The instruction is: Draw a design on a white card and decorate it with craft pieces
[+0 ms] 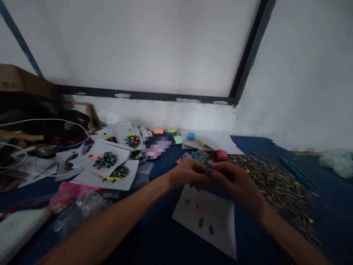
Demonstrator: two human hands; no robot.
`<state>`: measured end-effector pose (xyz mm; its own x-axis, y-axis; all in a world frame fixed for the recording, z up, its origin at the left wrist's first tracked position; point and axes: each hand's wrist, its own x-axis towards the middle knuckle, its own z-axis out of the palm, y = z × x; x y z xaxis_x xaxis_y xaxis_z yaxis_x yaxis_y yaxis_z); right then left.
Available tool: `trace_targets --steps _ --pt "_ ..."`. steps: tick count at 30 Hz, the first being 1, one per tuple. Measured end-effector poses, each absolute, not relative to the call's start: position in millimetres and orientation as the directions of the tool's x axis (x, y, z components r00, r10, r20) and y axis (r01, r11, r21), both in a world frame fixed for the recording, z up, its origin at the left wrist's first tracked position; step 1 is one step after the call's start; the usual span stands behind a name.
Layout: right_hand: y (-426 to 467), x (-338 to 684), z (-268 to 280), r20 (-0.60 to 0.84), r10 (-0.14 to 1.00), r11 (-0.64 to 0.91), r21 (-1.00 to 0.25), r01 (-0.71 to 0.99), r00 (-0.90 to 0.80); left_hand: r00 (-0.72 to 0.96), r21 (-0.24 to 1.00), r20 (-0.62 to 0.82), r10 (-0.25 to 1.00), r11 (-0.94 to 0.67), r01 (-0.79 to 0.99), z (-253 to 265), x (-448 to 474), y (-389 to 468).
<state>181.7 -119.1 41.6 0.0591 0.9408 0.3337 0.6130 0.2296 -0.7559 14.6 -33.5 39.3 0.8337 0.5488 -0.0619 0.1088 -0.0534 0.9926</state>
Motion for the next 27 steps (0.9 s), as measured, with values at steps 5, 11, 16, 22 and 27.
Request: trace_targets --steps 5,11,16,22,27 --pt "-122.8 176.1 44.7 0.305 0.952 0.220 -0.727 0.650 0.019 0.846 0.987 -0.077 0.527 -0.080 0.140 41.9 16.1 -38.2" --pt "-121.8 176.4 46.0 0.349 0.936 0.215 -0.668 0.712 0.046 0.888 0.985 -0.058 0.457 -0.117 0.125 42.8 14.0 -36.2" --pt "-118.1 183.0 45.8 0.339 0.938 0.203 -0.713 0.671 0.076 0.887 0.978 -0.054 0.459 -0.154 0.139 47.1 9.6 -31.1" --pt "-118.2 184.9 42.8 0.336 0.938 0.198 -0.720 0.665 0.085 0.768 0.983 -0.038 0.639 -0.114 0.143 45.0 13.6 -34.7" --pt "-117.1 185.6 37.5 0.354 0.929 0.196 -0.713 0.673 0.104 0.789 0.975 0.020 0.614 -0.185 0.120 39.9 18.0 -39.6"
